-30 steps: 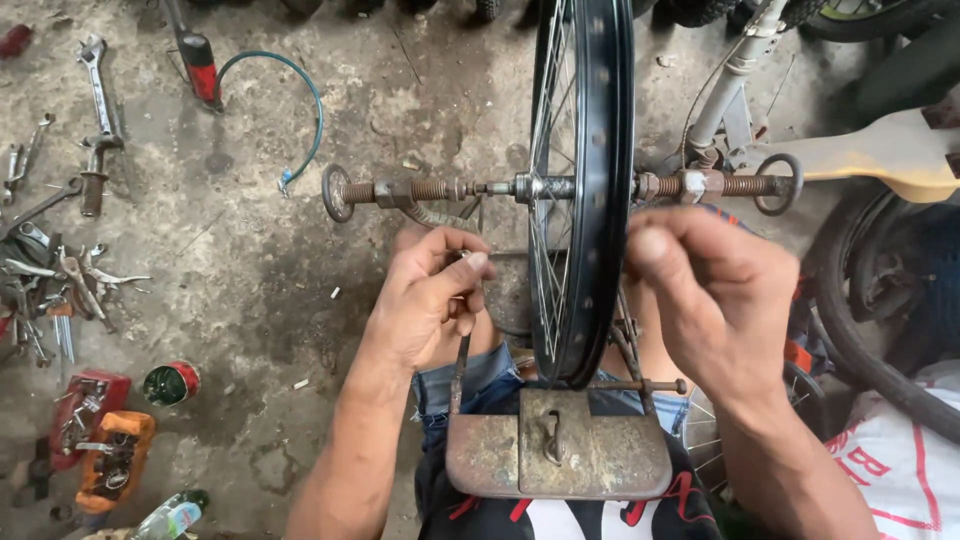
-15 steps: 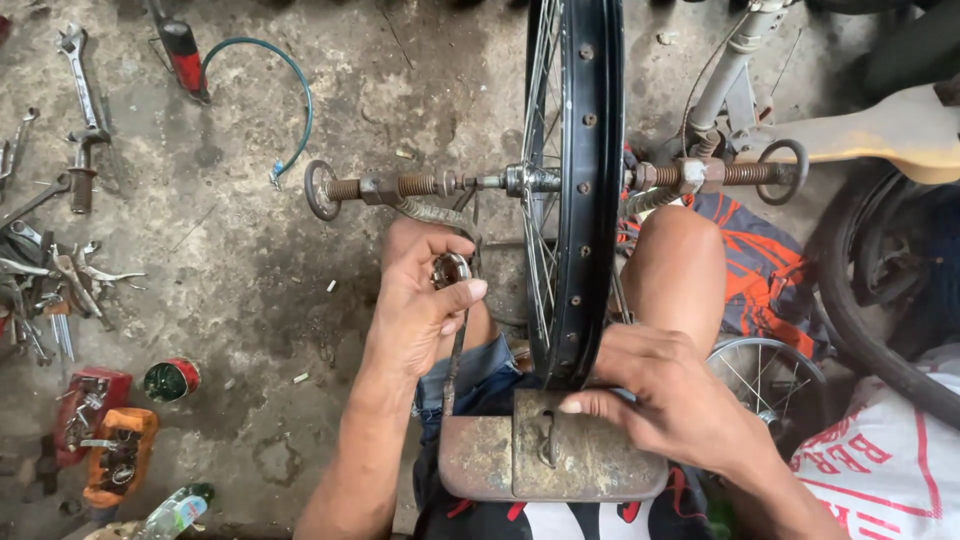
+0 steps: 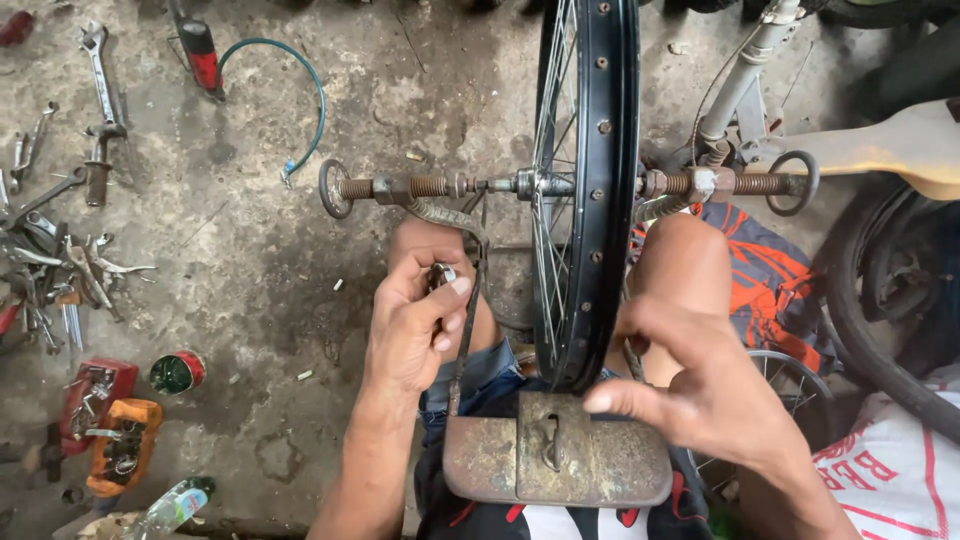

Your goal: The person sits at a wheel truing stand and works on a bicycle wheel, using a small spoke wrench to turn spoke nipples around the rim while checking the wheel by hand. The person rotates the wheel and repeats spoke adjustments at different positions around the rim.

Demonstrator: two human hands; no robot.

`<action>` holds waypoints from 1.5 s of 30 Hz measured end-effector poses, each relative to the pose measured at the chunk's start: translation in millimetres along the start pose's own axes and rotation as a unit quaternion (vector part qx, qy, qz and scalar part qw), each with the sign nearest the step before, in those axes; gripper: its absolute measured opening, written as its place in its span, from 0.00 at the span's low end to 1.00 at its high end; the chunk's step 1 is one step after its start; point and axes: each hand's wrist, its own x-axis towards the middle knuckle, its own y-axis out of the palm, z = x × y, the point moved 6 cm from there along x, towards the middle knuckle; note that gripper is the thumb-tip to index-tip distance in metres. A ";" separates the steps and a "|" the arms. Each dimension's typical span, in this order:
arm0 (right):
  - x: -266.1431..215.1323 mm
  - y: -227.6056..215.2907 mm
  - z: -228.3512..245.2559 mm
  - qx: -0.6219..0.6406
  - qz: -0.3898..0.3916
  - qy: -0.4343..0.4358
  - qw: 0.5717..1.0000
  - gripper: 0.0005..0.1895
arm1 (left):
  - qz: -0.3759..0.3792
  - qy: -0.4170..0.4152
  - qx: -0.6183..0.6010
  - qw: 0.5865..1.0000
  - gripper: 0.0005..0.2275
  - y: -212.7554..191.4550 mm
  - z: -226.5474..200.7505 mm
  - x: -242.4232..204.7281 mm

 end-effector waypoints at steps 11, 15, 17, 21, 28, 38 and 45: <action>-17.6 14.5 -42.6 0.051 0.118 0.059 0.990 0.13 | 0.090 -0.010 0.048 0.995 0.14 6.5 24.4 -0.7; -15.5 7.4 -86.5 0.104 -0.025 0.190 0.976 0.13 | 0.077 -0.059 0.039 0.994 0.15 3.8 24.0 -5.3; -12.7 14.7 -97.9 0.087 -0.014 0.229 0.969 0.13 | 0.081 -0.069 0.021 0.994 0.15 2.3 20.4 -8.2; -14.8 41.1 -122.4 0.172 0.071 0.305 0.934 0.13 | 0.087 -0.076 -0.008 0.993 0.15 -4.0 22.5 -12.0; 1.9 46.5 -100.3 0.147 0.177 0.254 0.939 0.13 | 0.082 -0.120 0.037 0.989 0.12 3.4 31.4 -20.5; 11.5 50.5 -98.6 0.171 0.175 0.288 0.926 0.12 | 0.064 -0.195 0.135 0.969 0.13 -4.6 47.5 -23.3; 14.6 46.3 -99.6 0.154 0.193 0.270 0.931 0.11 | 0.051 -0.162 0.175 0.970 0.12 4.5 44.8 -20.7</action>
